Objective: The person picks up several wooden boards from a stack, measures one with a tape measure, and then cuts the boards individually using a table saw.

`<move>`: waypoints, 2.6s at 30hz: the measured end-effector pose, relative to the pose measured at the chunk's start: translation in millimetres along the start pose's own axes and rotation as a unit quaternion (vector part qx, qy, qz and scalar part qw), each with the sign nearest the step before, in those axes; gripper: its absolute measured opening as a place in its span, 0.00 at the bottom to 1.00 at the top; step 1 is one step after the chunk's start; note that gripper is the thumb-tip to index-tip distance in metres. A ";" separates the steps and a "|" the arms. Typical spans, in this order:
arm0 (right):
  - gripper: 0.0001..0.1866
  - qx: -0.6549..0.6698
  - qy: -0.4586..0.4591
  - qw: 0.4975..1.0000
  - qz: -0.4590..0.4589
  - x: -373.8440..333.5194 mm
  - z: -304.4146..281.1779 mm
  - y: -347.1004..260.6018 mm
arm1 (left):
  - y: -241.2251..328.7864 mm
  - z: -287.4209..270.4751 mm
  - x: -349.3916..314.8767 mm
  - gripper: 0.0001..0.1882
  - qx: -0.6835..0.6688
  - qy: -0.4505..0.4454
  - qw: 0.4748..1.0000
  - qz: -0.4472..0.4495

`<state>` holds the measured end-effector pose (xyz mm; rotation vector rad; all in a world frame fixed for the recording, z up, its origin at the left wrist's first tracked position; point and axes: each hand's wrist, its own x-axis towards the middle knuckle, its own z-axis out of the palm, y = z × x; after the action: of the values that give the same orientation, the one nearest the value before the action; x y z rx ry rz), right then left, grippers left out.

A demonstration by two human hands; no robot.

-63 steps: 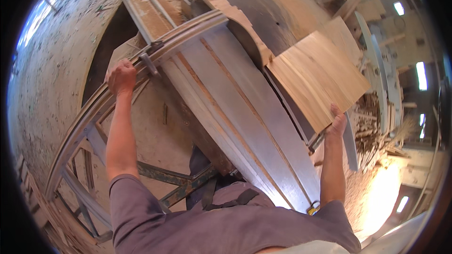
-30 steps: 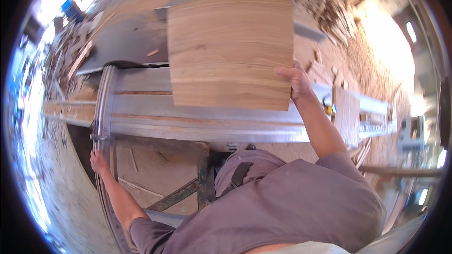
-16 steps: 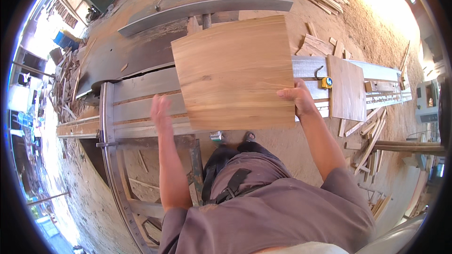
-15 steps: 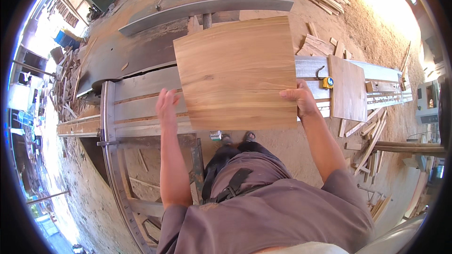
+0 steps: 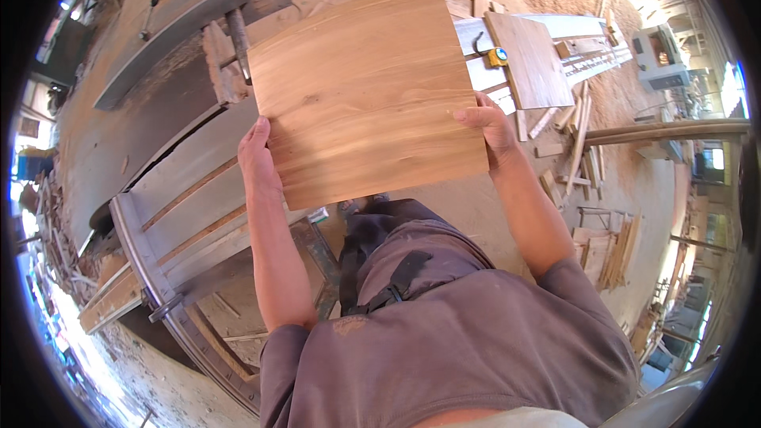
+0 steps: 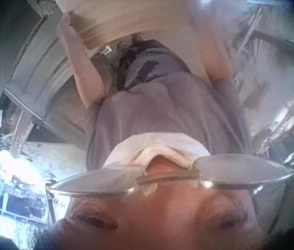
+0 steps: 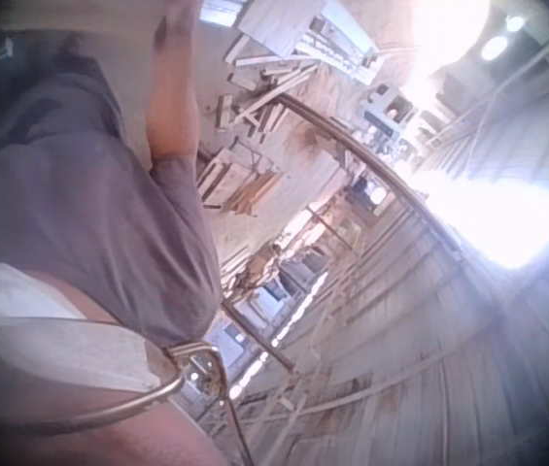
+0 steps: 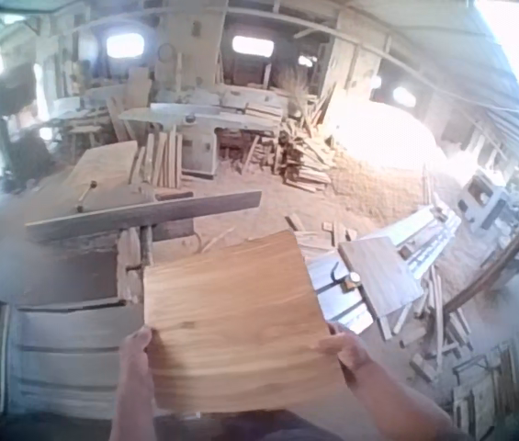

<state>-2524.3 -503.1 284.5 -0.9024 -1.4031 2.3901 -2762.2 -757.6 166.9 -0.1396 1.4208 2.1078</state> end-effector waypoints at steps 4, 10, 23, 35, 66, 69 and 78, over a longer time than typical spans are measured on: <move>0.30 -0.013 0.025 1.000 0.002 -7.1 -16.9 2.9 | -18.7 8.3 5.0 0.18 0.007 -0.003 1.000 -0.004; 0.41 0.061 -0.052 0.994 -0.075 -18.0 -45.9 -17.6 | -42.7 45.2 10.7 0.16 -0.018 0.016 1.000 -0.003; 0.44 0.045 -0.035 0.990 -0.128 -54.5 -150.1 -88.7 | -134.6 184.4 -44.0 0.18 0.145 -0.024 0.987 0.060; 0.35 -0.026 -0.152 0.982 -0.108 -51.7 -139.7 -114.3 | -122.3 305.7 -164.9 0.39 0.339 -0.164 0.884 0.278; 0.37 -0.697 -0.212 0.586 -0.354 -4.9 -122.2 131.7 | -156.1 47.6 -103.4 0.36 -0.319 0.024 0.947 0.018; 0.38 -0.696 -0.199 0.598 -0.345 0.2 -116.2 134.4 | -152.2 43.8 -95.9 0.36 -0.328 0.032 0.943 0.040; 0.44 -0.691 -0.203 0.618 -0.315 3.9 -104.6 134.5 | -123.2 0.7 -64.6 0.38 -0.382 0.004 0.919 0.099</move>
<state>-2448.8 -496.5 131.8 0.1482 -3.0404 0.6224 -2644.8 -751.6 92.5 -0.3136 0.5514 2.7290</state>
